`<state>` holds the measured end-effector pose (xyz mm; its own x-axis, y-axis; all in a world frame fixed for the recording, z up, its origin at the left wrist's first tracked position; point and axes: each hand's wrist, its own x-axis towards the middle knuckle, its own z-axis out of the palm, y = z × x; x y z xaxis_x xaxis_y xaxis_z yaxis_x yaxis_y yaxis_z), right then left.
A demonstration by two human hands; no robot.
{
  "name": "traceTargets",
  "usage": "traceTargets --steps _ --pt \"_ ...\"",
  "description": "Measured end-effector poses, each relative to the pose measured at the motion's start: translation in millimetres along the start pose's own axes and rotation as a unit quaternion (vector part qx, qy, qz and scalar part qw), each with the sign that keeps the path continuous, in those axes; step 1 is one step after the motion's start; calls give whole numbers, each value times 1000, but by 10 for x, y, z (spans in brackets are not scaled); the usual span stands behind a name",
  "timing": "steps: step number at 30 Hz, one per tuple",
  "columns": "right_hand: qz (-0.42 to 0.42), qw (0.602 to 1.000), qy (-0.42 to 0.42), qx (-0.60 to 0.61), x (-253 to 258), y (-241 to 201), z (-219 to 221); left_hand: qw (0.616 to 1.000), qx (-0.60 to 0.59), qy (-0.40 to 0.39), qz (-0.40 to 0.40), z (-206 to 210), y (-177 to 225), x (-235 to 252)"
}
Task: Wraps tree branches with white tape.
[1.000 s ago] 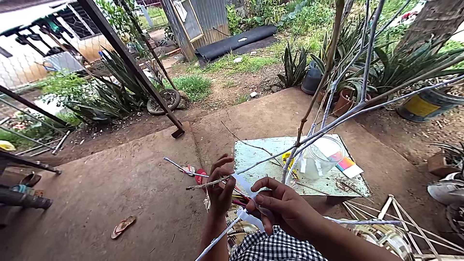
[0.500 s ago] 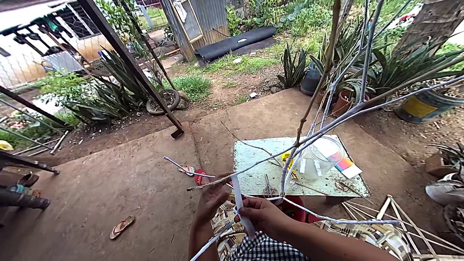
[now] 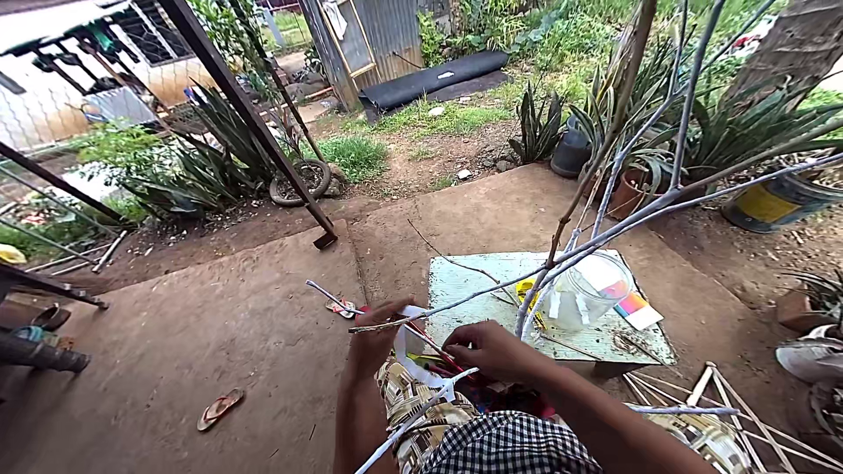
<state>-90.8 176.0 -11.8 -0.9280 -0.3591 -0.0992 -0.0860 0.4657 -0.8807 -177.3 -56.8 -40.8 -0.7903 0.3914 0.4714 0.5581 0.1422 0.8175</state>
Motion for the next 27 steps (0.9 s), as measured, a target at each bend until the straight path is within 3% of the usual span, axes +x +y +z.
traceTargets --steps 4,8,10,13,16,21,27 --pt "-56 991 112 -47 -105 -289 -419 997 32 47 58 -144 -31 237" --pt "-133 965 196 -117 156 -458 -596 995 11 58 77 -191 99 483" --pt "-142 972 153 -107 355 -516 -631 994 -6 59 92 -172 179 565" --pt "-111 993 22 -19 595 -633 -636 990 -28 63 127 -169 238 664" --pt "-98 991 -57 66 740 -711 -615 983 -35 68 165 -222 247 741" --pt "-99 978 -62 170 683 -872 -610 984 -25 129 118 -339 140 699" --pt "-94 919 -58 378 668 -794 -574 967 -22 251 -18 -429 -109 374"
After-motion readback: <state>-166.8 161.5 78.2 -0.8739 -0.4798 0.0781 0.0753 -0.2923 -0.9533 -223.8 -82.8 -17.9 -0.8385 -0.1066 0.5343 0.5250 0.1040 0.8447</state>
